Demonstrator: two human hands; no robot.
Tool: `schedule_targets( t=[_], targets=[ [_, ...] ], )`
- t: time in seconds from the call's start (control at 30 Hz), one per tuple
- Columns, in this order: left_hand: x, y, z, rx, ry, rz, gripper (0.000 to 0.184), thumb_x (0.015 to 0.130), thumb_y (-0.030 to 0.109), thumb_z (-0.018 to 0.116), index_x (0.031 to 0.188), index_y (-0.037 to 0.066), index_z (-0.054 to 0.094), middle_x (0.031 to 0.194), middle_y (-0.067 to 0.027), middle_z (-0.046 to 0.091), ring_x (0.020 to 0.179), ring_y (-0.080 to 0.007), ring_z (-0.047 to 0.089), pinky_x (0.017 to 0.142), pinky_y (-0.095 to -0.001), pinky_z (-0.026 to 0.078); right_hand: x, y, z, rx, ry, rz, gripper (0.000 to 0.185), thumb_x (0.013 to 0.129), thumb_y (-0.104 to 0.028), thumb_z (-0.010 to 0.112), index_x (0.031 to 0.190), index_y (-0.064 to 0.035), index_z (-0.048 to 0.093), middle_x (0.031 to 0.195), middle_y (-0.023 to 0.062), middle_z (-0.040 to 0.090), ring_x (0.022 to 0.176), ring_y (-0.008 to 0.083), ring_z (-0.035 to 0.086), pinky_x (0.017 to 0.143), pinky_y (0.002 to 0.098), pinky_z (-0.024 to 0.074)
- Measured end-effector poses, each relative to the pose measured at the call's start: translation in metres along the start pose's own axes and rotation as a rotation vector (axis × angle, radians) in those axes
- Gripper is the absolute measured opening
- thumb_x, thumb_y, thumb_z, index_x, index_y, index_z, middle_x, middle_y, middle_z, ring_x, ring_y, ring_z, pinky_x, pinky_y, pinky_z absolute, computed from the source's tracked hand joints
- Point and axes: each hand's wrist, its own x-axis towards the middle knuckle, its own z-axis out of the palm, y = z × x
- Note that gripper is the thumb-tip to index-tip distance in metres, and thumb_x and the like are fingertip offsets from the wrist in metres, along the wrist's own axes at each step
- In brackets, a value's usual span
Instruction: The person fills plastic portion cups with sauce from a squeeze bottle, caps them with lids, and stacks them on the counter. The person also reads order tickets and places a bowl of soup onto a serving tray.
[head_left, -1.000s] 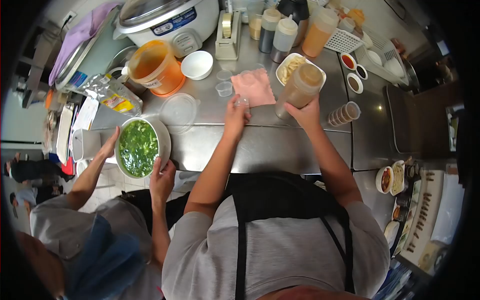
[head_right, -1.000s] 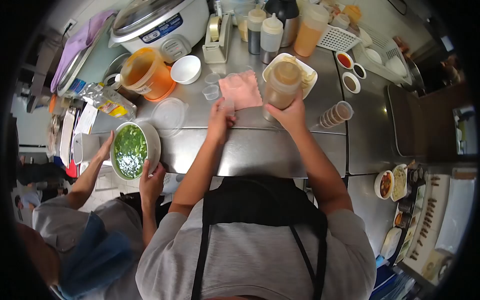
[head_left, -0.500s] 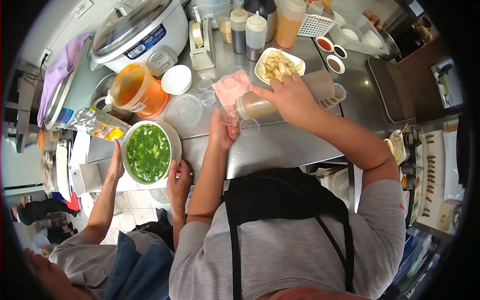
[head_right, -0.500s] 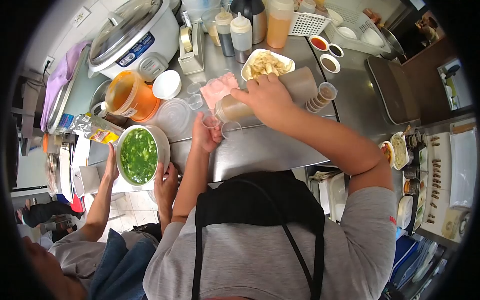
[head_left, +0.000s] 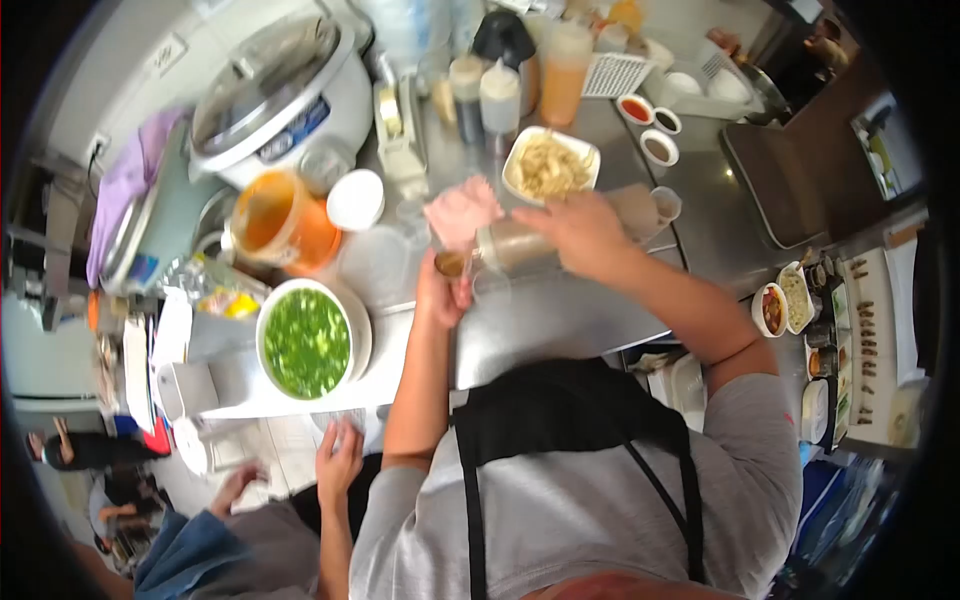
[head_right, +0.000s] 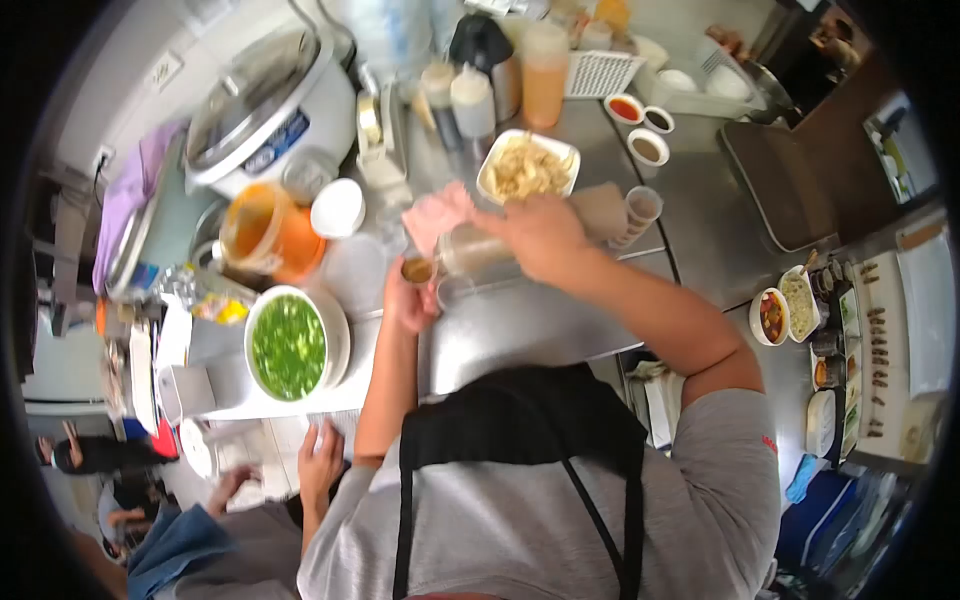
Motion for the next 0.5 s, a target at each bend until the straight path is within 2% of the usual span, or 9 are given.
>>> schedule_targets(
  t=[0.03, 0.07, 0.1, 0.13, 0.2, 0.37, 0.4, 0.5],
  targets=[
    [-0.001, 0.004, 0.009, 0.000, 0.034, -0.007, 0.045, 0.084, 0.051, 0.026, 0.080, 0.013, 0.049, 0.055, 0.0002, 0.049, 0.038, -0.0083, 0.043, 0.030, -0.0160, 0.032, 0.000, -0.001, -0.002, 0.026, -0.047, 0.019, 0.043, 0.067, -0.011, 0.053, 0.107, -0.0248, 0.051, 0.074, 0.0072, 0.054, 0.070, 0.0248, 0.055, 0.061, 0.0363, 0.0415],
    [0.006, 0.003, -0.002, 0.040, -0.053, 0.014, 0.044, 0.084, 0.051, 0.028, 0.080, 0.013, 0.049, 0.057, 0.0011, 0.052, 0.040, -0.0072, 0.046, 0.031, -0.0158, 0.036, -0.001, -0.003, -0.004, 0.038, -0.081, 0.055, 0.044, 0.066, -0.011, 0.054, 0.108, -0.0256, 0.050, 0.073, 0.0074, 0.054, 0.070, 0.0251, 0.056, 0.060, 0.0367, 0.0417],
    [0.013, 0.004, -0.007, 0.043, -0.070, 0.056, 0.045, 0.083, 0.052, 0.028, 0.079, 0.013, 0.049, 0.058, 0.0004, 0.052, 0.037, -0.0080, 0.045, 0.029, -0.0175, 0.035, -0.005, 0.001, 0.008, 0.084, -0.034, 0.027, 0.064, 0.059, -0.010, 0.060, 0.118, -0.0281, 0.043, 0.074, 0.0068, 0.054, 0.067, 0.0244, 0.055, 0.058, 0.0376, 0.0430],
    [0.012, 0.007, -0.006, 0.076, -0.120, 0.009, 0.045, 0.083, 0.053, 0.028, 0.078, 0.013, 0.050, 0.056, 0.0000, 0.051, 0.036, -0.0084, 0.044, 0.029, -0.0184, 0.034, -0.004, -0.002, -0.003, 0.121, -0.180, 0.114, 0.067, 0.059, -0.010, 0.060, 0.120, -0.0282, 0.040, 0.079, 0.0078, 0.055, 0.072, 0.0250, 0.056, 0.061, 0.0377, 0.0432],
    [0.013, 0.012, -0.002, 0.010, -0.203, 0.000, 0.049, 0.082, 0.054, 0.027, 0.077, 0.012, 0.051, 0.052, 0.0008, 0.049, 0.035, -0.0085, 0.040, 0.029, -0.0178, 0.030, -0.007, 0.001, 0.004, 0.242, -0.160, 0.149, 0.068, 0.059, -0.011, 0.061, 0.121, -0.0257, 0.039, 0.088, 0.0099, 0.054, 0.081, 0.0263, 0.054, 0.066, 0.0370, 0.0431],
    [-0.013, 0.019, 0.030, -0.002, -0.099, 0.018, 0.054, 0.082, 0.053, 0.024, 0.074, 0.008, 0.053, 0.051, -0.0021, 0.047, 0.038, -0.0136, 0.041, 0.030, -0.0230, 0.032, -0.009, 0.003, 0.049, 0.912, 0.459, 0.220, 0.073, 0.058, -0.009, 0.066, 0.123, -0.0111, 0.033, 0.110, 0.0158, 0.048, 0.102, 0.0329, 0.047, 0.087, 0.0388, 0.0379],
    [-0.012, 0.020, 0.024, -0.044, -0.269, -0.031, 0.056, 0.082, 0.052, 0.024, 0.073, 0.006, 0.054, 0.054, -0.0044, 0.050, 0.041, -0.0170, 0.046, 0.033, -0.0259, 0.036, -0.009, 0.005, 0.061, 0.991, 0.497, 0.252, 0.080, 0.056, -0.010, 0.069, 0.125, -0.0060, 0.028, 0.116, 0.0175, 0.044, 0.108, 0.0342, 0.043, 0.093, 0.0389, 0.0333],
    [-0.028, 0.009, 0.037, -0.046, -0.236, -0.044, 0.056, 0.082, 0.052, 0.025, 0.074, 0.006, 0.055, 0.057, -0.0056, 0.054, 0.045, -0.0182, 0.050, 0.034, -0.0268, 0.039, -0.011, 0.010, 0.085, 1.175, 0.701, 0.289, 0.087, 0.057, -0.017, 0.073, 0.127, -0.0026, 0.023, 0.120, 0.0177, 0.038, 0.110, 0.0297, 0.040, 0.094, 0.0373, 0.0313]
  ],
)
